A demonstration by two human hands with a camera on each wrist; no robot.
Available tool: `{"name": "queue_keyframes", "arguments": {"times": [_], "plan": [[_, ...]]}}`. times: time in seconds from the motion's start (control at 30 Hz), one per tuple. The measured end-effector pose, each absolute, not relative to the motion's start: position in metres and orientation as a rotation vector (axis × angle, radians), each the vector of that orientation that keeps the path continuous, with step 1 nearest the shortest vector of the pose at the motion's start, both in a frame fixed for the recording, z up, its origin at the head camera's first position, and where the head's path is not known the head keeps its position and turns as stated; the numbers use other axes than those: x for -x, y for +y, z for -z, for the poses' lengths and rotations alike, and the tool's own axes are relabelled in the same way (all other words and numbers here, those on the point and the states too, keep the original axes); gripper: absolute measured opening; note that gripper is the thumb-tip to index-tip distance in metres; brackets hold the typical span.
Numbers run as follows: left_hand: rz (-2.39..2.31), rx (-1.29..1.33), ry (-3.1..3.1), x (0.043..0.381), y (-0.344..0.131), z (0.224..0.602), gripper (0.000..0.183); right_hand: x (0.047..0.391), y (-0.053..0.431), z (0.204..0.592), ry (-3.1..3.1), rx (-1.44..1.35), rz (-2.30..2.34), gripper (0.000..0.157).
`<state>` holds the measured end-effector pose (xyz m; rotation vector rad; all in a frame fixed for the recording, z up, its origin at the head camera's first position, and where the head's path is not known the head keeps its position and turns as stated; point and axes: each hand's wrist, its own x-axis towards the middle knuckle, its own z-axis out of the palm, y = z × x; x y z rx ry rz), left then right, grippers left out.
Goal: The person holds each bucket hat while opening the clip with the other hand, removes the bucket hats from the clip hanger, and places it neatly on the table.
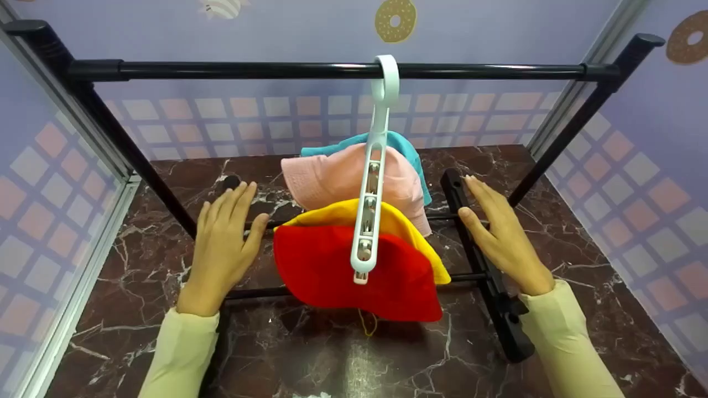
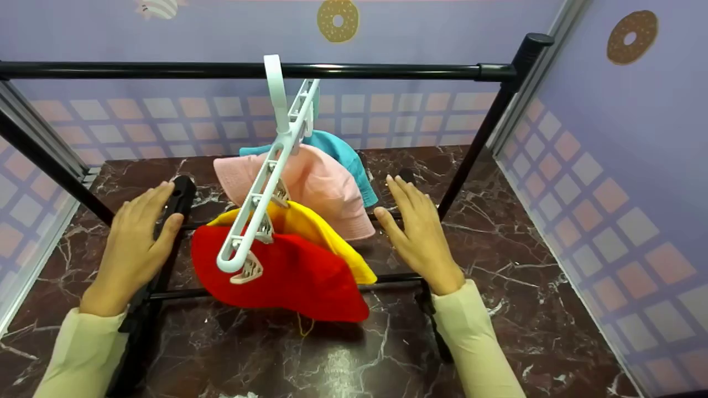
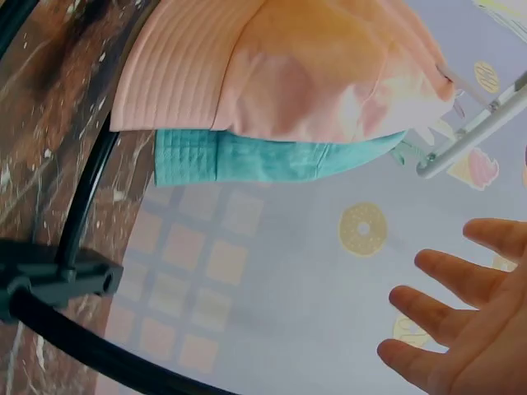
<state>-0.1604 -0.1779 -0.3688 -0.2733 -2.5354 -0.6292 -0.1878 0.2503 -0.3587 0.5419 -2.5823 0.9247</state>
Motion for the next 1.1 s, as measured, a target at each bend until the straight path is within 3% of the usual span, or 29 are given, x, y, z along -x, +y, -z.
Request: {"name": "queue_keyframes", "arguments": {"times": [0.57, 1.1], "plan": [[1.090, 0.454, -2.170, 0.144, -0.147, 0.364, 0.040, 0.165, 0.230, 0.342, -2.155, -0.469, -1.618, 0.032], [1.123, 0.655, -2.094, 0.132, -0.123, 0.358, 0.041, 0.155, 0.194, 0.326, -1.975, -0.761, -1.788, 0.029]]}}
